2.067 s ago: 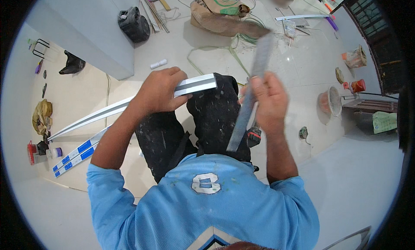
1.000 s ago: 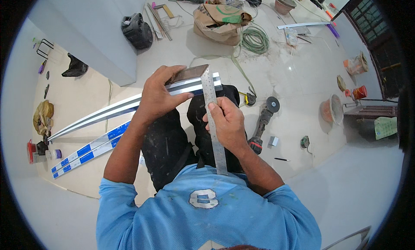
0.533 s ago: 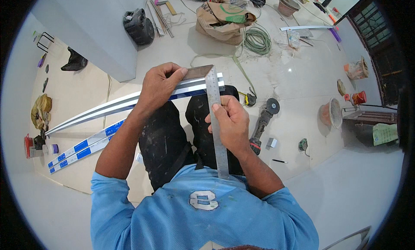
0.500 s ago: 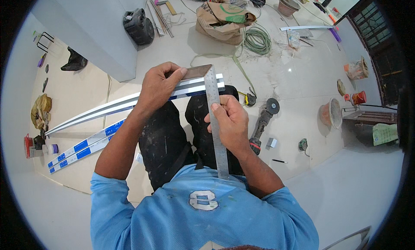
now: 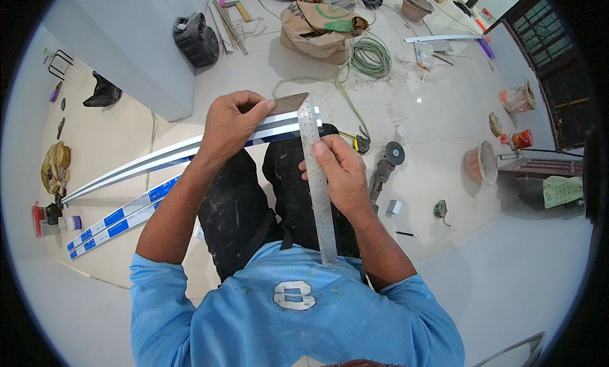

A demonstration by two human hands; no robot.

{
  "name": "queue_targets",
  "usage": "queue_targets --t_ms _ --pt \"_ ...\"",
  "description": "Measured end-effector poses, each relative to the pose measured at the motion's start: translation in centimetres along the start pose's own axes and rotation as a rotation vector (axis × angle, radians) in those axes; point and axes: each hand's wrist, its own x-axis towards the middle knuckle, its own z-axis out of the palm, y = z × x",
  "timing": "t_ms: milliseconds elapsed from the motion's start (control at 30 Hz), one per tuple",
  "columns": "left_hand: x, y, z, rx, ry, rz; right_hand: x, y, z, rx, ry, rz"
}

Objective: The person measures and marks aluminum profiles using a ruler and marker, then cuts them with an angle grinder. The person repeats this process for multiple pieces, measuring, marking, and cutting each one.

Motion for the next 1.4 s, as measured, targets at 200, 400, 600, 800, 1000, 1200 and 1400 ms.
queue_targets --t_ms 200,400,600,800,1000,1200,1400 --pt "-0.5 0.2 0.3 -0.038 0.013 0.034 0.5 0.8 -1.3 -0.104 0.009 -0.024" --pt "-0.4 -0.1 0.4 -0.012 -0.001 0.03 1.4 1.7 -5.3 0.018 0.241 0.078" --pt "-0.5 0.4 0.4 -0.003 0.003 -0.001 0.9 17.3 -21.5 -0.072 0.635 0.231" --pt "-0.2 0.1 0.9 -0.002 0.0 -0.004 -9.7 34.9 -35.2 -0.367 0.883 0.837" --pt "-0.1 0.5 1.1 0.003 0.003 0.019 -17.4 45.0 -37.7 -1.033 0.401 0.979" --pt "-0.4 -0.4 -0.1 -0.033 0.004 0.029 -17.9 47.9 -37.6 -1.188 0.579 0.774" --pt "-0.8 0.3 0.6 0.028 0.016 0.075 -16.8 44.1 -33.9 -1.308 0.626 0.834"
